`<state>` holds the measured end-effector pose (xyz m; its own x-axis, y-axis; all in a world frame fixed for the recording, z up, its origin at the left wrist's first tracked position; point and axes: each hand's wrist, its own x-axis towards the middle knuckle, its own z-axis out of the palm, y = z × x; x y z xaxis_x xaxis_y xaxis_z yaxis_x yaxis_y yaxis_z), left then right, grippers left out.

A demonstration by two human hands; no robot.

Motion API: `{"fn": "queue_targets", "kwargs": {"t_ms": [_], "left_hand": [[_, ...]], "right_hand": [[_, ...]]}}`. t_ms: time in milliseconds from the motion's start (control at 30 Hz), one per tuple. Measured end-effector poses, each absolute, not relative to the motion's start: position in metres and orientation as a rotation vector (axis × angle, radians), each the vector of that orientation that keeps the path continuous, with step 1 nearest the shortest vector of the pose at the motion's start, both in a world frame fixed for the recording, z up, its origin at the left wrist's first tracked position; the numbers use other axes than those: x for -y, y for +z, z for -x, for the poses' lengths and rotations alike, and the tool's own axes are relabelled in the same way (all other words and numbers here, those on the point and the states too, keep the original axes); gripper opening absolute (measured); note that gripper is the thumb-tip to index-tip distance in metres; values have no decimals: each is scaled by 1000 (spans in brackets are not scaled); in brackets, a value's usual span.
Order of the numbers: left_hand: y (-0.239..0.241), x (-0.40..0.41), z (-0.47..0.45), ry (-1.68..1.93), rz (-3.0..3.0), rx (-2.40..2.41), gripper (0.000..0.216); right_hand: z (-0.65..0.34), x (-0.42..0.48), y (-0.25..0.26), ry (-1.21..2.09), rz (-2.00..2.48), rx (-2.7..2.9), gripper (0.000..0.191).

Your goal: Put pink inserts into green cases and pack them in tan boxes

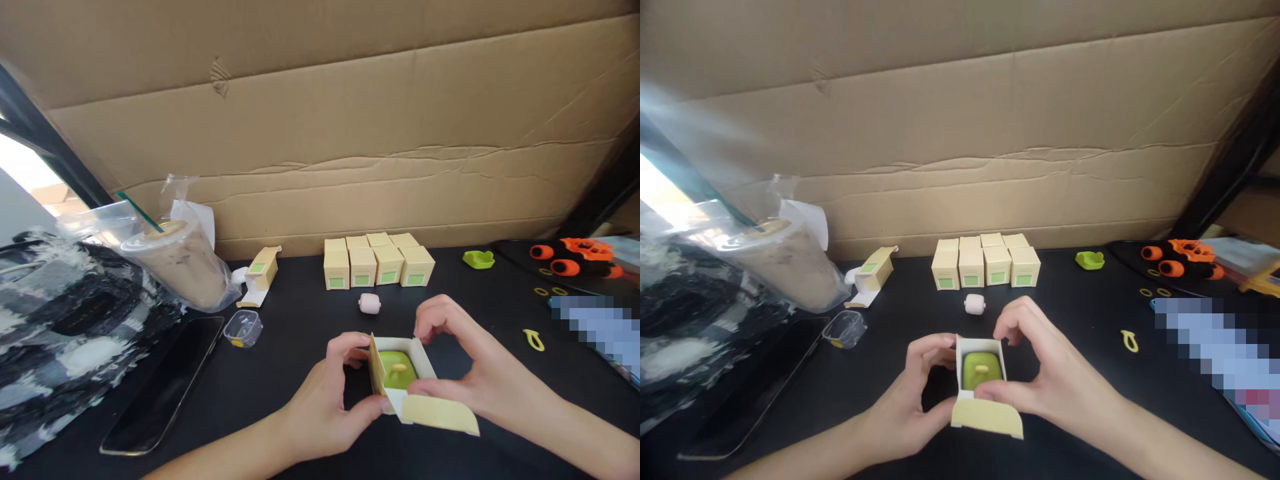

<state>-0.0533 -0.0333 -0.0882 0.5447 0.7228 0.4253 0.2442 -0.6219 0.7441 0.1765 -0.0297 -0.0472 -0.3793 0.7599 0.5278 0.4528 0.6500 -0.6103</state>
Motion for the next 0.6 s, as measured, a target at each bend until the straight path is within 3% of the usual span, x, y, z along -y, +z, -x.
{"fn": "queue_targets", "kwargs": {"t_ms": [133,300,500,600], "left_hand": [[-81,32,54,944,-2156,-777,43],[-75,32,54,947,-2158,-744,46],[-70,31,54,915,-2072,-711,31],[-72,31,55,889,-2048,-748,39]], "right_hand": [[-175,32,-47,567,840,2107,12],[-183,34,-53,685,817,2050,47],[-174,32,-56,778,912,1933,19],[-168,27,-55,972,973,1845,20]]}}
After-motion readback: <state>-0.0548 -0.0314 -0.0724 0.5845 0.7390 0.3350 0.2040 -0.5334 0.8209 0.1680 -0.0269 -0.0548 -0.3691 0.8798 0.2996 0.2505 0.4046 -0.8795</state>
